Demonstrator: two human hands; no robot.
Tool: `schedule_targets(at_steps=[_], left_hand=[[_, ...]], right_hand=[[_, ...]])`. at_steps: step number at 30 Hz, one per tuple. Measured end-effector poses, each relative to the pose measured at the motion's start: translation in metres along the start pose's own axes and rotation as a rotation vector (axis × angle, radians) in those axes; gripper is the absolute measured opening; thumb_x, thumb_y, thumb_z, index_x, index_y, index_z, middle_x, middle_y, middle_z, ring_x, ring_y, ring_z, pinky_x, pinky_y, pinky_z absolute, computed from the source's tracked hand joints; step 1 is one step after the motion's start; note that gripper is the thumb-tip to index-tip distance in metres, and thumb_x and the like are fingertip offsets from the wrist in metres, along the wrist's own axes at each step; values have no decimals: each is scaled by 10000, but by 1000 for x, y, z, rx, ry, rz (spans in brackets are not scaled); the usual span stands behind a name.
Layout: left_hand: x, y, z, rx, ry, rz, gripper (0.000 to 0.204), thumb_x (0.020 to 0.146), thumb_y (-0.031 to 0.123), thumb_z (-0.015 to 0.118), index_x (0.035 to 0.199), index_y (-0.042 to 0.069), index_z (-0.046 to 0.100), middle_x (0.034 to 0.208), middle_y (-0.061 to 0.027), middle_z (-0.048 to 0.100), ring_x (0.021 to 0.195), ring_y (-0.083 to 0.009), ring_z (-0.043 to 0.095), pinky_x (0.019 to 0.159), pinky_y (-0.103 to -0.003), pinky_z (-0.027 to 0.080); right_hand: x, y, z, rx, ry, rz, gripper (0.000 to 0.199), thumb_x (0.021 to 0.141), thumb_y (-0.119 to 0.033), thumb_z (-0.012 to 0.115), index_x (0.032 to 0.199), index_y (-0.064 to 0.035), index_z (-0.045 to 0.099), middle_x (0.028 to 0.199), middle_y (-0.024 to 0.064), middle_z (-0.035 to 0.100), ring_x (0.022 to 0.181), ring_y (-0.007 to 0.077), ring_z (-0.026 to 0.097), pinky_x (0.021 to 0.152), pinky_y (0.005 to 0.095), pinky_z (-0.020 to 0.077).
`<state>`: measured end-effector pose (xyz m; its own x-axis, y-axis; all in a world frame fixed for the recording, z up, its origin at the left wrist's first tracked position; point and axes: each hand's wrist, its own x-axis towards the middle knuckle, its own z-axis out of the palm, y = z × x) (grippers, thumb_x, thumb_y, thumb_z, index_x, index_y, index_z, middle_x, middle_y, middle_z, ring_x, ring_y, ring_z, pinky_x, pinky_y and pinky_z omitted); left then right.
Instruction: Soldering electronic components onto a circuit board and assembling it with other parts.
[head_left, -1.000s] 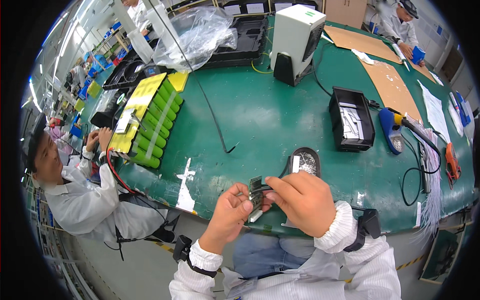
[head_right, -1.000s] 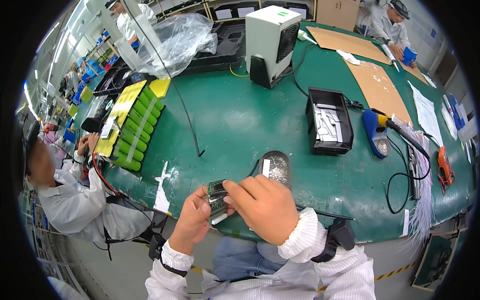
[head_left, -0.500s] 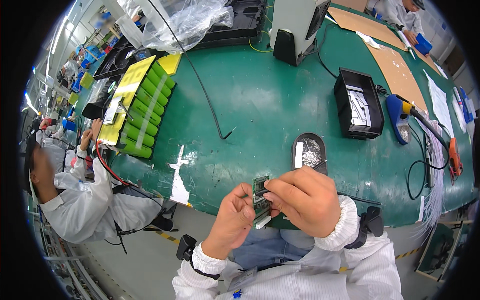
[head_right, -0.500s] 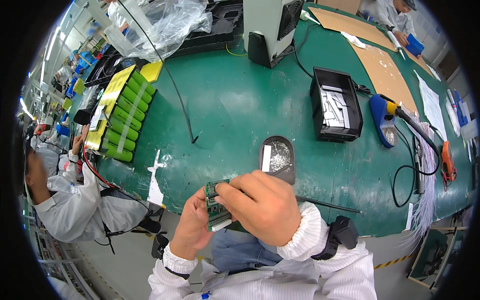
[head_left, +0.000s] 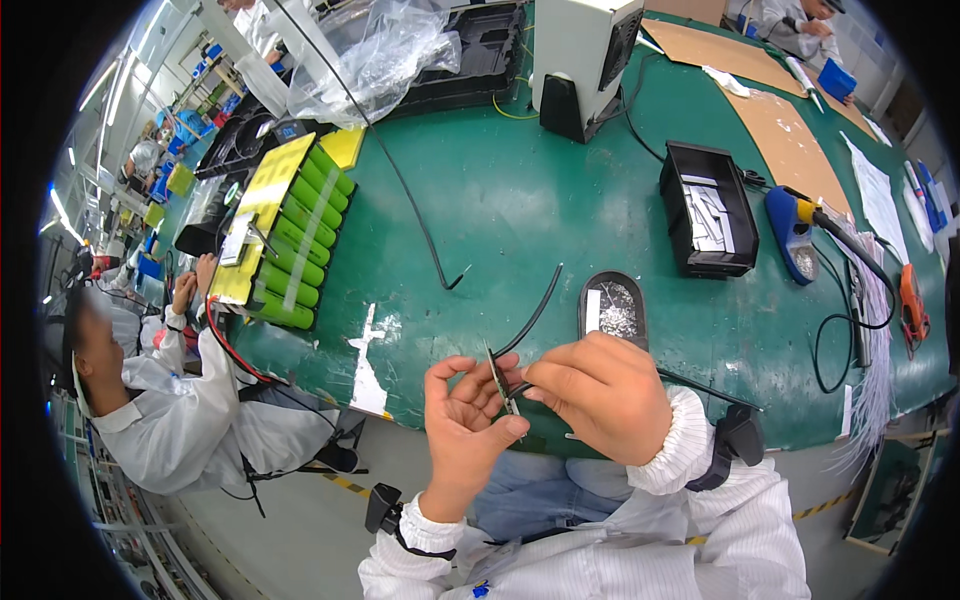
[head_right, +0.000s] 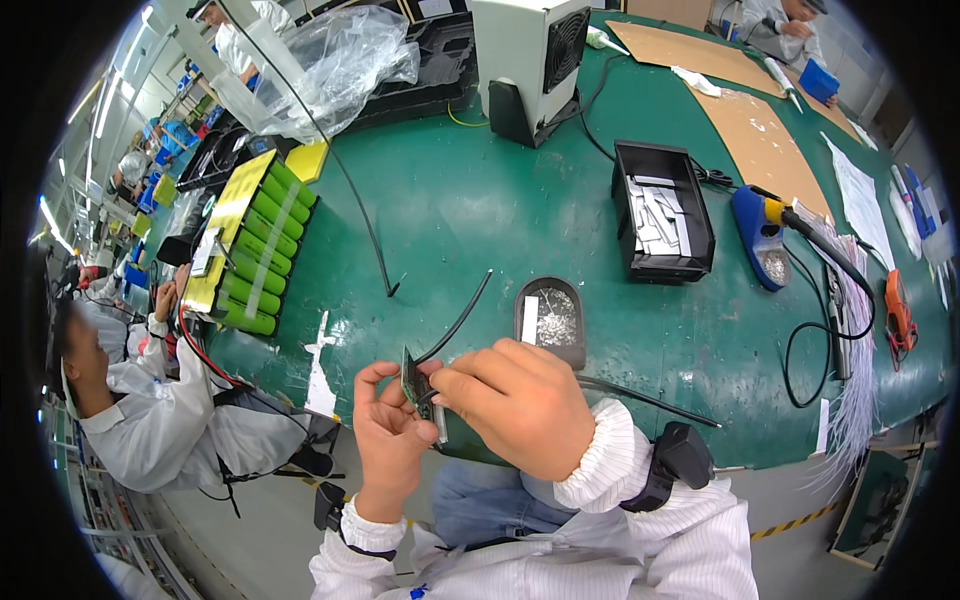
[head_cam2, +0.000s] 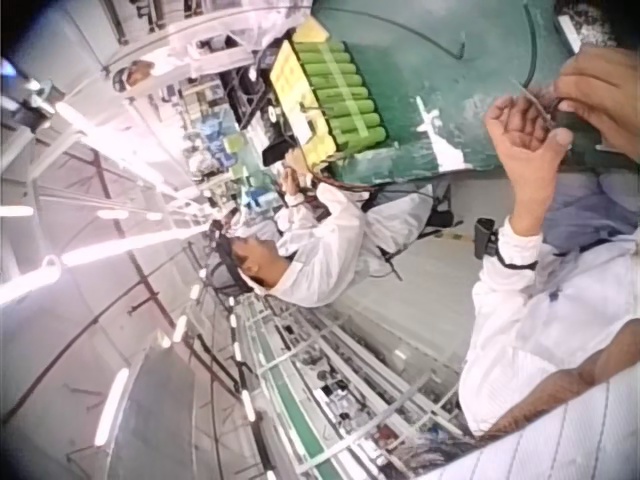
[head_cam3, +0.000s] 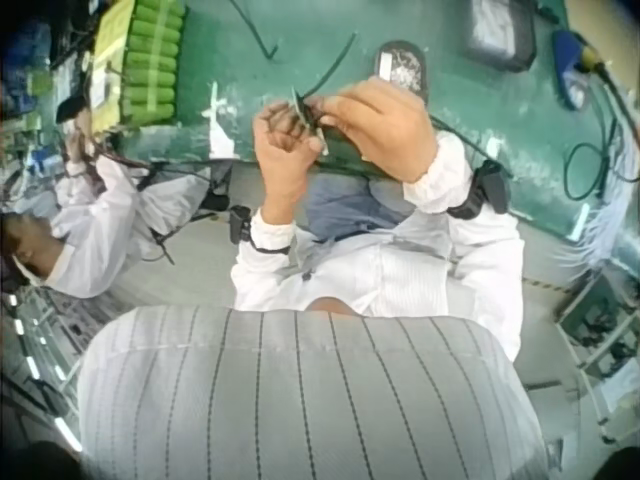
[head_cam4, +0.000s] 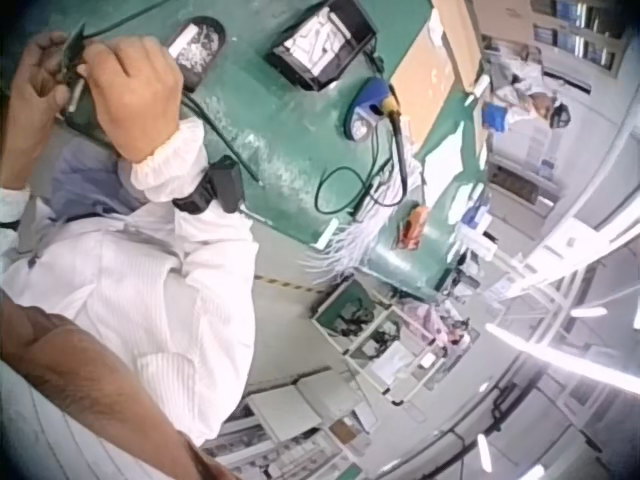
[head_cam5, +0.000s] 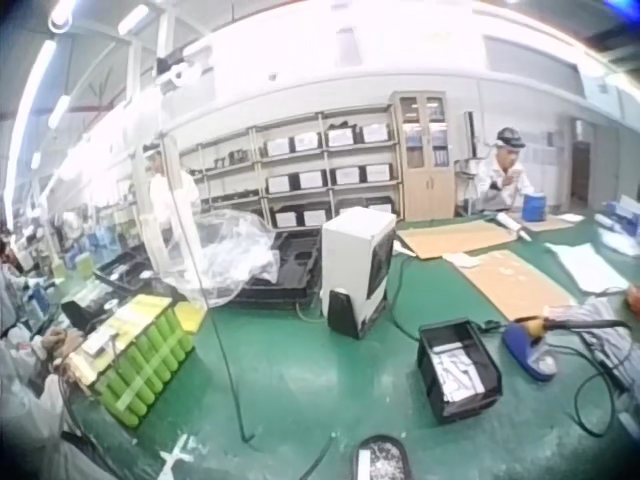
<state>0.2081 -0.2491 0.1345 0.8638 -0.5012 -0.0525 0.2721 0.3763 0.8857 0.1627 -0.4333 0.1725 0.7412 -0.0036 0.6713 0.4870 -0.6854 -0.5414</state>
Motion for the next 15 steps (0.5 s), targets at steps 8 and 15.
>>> schedule_targets(at_steps=[8,15], left_hand=[[-8,1,9,95,72,132,986,713,31,873,1486,11,261,1243,-148,548,1104,-221,601,971,-332,510],[-20,13,24,216,137,195,970,709,45,880,1482,-48,302,1304,-119,498,1087,-161,572,900,-292,515]], right_hand=[[-6,6,4,68,49,46,209,789,-91,759,969,-38,667,858,68,665,699,253,608,611,350,492],[-10,8,5,127,8,75,187,807,-91,752,959,-33,661,849,82,665,706,271,617,623,359,501]])
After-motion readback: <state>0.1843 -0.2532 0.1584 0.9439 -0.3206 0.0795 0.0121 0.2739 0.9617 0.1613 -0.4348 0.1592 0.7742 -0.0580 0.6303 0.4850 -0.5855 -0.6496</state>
